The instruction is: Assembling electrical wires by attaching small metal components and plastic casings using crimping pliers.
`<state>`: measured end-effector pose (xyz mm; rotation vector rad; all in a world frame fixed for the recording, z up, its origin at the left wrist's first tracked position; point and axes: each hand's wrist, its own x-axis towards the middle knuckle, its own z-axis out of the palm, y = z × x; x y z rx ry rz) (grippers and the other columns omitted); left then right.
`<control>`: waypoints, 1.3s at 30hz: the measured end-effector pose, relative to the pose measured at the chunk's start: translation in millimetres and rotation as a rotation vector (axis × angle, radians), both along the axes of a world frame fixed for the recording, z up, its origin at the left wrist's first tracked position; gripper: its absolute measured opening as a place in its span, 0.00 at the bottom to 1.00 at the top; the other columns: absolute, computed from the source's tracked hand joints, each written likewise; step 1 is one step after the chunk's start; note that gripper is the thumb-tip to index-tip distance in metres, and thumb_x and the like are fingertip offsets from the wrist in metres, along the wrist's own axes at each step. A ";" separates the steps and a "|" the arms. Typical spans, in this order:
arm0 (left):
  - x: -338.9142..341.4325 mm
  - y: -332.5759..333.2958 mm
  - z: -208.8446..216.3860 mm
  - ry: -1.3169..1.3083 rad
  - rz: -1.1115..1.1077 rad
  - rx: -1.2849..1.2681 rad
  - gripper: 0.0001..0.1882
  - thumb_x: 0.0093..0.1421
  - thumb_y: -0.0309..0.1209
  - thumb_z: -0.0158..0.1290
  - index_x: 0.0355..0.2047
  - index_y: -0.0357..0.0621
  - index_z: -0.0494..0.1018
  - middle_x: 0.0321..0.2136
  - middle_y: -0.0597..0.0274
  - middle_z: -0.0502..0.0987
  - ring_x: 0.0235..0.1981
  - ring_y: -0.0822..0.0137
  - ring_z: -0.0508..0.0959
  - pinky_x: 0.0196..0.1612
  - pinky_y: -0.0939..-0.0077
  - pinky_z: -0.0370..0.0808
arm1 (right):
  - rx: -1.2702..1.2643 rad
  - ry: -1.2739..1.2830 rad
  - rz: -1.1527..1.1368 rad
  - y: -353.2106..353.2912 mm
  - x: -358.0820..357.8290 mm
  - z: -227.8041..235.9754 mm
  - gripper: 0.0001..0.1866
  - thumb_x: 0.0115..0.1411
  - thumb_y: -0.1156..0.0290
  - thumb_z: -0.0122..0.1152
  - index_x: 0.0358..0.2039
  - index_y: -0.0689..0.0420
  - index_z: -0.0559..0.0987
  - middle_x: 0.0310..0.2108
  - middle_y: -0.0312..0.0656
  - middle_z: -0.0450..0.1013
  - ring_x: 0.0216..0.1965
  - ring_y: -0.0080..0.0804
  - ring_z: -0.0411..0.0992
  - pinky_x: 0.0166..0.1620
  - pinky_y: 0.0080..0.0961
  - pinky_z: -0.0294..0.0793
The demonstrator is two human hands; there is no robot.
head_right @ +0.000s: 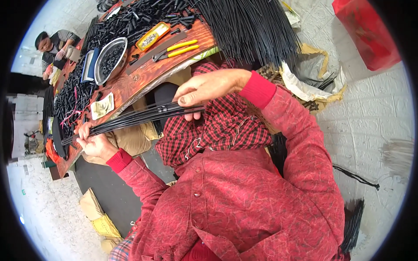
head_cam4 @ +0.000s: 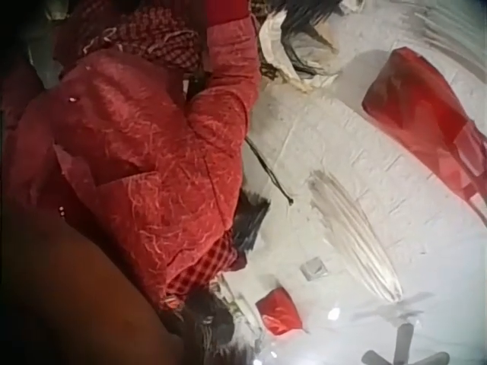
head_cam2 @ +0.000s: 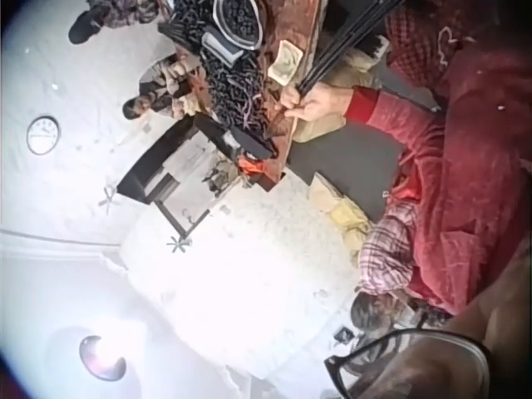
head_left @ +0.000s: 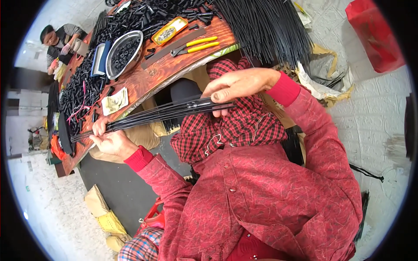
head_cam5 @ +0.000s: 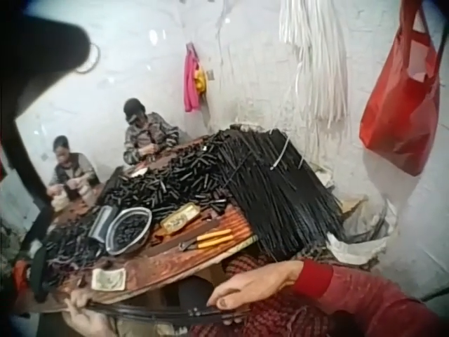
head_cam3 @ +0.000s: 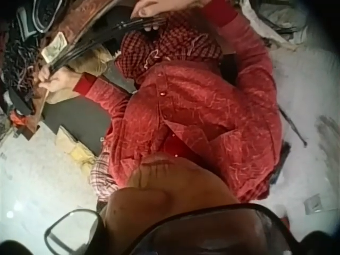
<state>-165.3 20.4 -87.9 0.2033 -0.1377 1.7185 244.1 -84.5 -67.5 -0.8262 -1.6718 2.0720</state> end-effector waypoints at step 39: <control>-14.1 -120.4 -8.7 0.331 -0.020 0.113 0.21 0.74 0.36 0.43 0.63 0.39 0.63 0.28 0.69 0.60 0.26 0.77 0.60 0.29 0.82 0.62 | -0.103 -0.005 0.140 -63.4 -192.7 -25.5 0.33 0.62 0.38 0.59 0.45 0.60 0.71 0.26 0.33 0.71 0.27 0.19 0.70 0.30 0.19 0.68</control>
